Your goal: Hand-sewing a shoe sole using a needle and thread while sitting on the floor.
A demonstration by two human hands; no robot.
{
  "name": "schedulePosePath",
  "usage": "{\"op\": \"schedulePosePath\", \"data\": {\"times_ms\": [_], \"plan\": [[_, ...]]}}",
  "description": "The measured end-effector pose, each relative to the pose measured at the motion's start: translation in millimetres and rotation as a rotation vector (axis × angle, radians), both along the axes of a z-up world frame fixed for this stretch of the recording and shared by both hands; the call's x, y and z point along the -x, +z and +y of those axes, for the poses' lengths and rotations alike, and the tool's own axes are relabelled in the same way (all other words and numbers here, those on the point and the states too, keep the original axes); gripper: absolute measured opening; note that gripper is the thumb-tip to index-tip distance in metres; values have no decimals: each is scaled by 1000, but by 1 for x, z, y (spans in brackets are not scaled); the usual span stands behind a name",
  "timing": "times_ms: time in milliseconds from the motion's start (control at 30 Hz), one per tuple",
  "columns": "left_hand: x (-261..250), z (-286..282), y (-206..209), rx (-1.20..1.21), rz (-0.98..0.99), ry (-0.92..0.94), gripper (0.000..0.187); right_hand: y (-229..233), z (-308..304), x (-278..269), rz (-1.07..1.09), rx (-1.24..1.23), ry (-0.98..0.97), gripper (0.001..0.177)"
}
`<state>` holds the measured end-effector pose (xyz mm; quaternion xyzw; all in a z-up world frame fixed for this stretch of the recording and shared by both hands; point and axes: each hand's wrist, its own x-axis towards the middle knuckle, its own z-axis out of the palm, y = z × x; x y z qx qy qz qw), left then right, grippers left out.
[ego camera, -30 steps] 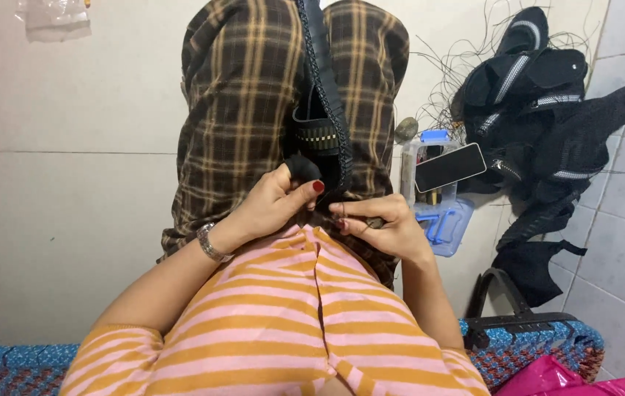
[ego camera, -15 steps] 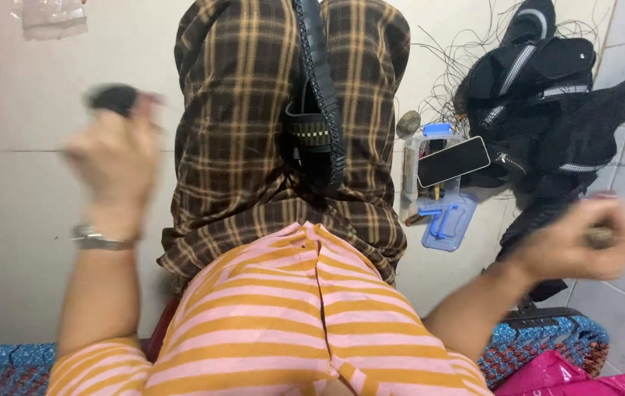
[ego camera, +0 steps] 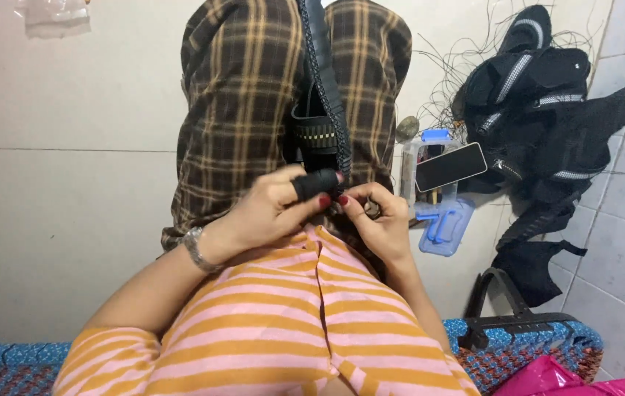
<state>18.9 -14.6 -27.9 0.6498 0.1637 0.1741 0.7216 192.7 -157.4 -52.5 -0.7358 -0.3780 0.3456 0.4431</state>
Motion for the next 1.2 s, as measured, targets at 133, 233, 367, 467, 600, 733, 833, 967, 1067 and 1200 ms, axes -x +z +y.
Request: {"op": "schedulePosePath", "data": {"times_ms": [133,233,367,467,600,733,833,967,1067,1200], "plan": [[-12,9,-10,-940,42,305,24,0,6,2,-10,-73,-24,4],[-13,12,-21,-1047,16,344,26,0,6,4,9,-89,-26,5],[-15,10,-40,-1068,45,344,36,1,6,7,1,-120,-43,8],[-16,1,-55,-1043,124,371,33,-5,6,9,-44,-127,-64,8],[-15,1,-59,-1060,128,387,37,-24,4,2,-33,-142,-86,7],[-4,-5,-36,-860,131,325,40,-9,20,-4,1,-86,3,25],[-6,-14,-48,-903,139,314,39,1,36,0,-119,-107,78,39],[-20,-19,-63,-1120,130,390,34,17,47,-3,-271,-228,126,29],[-14,-10,-66,-1046,111,335,32,9,47,-4,-226,-169,136,26],[5,-2,-14,-847,174,191,34,69,26,-7,-375,-10,372,21]]}}
